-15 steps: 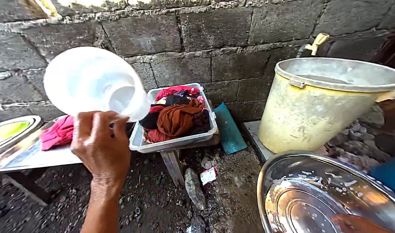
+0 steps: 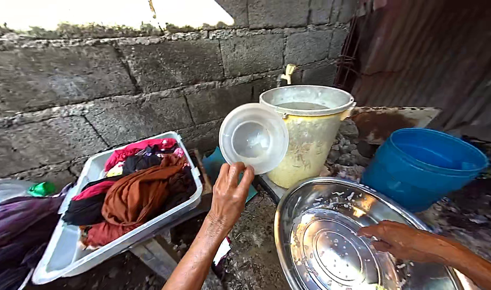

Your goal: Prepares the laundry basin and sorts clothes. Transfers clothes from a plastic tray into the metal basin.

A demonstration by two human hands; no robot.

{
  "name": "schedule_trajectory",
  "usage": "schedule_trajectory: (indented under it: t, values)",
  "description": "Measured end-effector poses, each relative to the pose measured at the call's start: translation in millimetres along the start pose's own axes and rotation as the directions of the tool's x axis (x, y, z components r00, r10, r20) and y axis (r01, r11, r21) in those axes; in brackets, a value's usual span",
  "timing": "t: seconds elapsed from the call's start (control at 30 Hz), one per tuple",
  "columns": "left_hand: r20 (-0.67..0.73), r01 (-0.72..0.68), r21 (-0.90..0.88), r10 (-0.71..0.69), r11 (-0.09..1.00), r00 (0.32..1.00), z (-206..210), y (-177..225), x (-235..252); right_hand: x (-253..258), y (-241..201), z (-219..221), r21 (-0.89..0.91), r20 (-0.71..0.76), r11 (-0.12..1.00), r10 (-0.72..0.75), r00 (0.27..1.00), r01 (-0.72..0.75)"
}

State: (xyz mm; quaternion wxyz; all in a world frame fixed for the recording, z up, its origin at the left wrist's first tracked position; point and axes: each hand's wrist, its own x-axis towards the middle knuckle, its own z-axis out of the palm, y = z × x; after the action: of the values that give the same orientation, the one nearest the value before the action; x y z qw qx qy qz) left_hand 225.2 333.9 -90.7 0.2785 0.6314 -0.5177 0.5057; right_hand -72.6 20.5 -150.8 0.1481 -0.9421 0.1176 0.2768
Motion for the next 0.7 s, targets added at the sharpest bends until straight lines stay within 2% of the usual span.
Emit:
schedule_trajectory:
  t: [0.1,0.2,0.4,0.57,0.7]
  values:
    - [0.006,-0.042,-0.011,0.042,0.999,0.999,19.6,18.2,9.7,-19.8,5.6,3.9,0.047,-0.044,0.999,-0.006,0.999,0.008]
    - [0.04,-0.019,-0.037,0.02,0.999,0.999,36.6,35.7,30.0,-32.7,10.9,33.4,0.095,-0.005,0.995,-0.041,0.999,0.041]
    - [0.224,0.252,-0.193,-0.208,0.948,0.952,64.7,42.2,100.9,-49.0,28.2,91.5,0.169,0.115,0.974,-0.175,0.978,0.154]
    - [0.223,0.405,-0.214,-0.36,0.889,0.906,126.5,38.1,190.9,-52.5,36.2,85.7,0.13,0.107,0.99,-0.069,0.992,0.055]
    - [0.315,0.558,-0.341,-0.467,0.757,0.826,185.7,31.5,242.0,-53.8,25.5,81.6,0.131,0.099,0.99,-0.072,0.993,0.059]
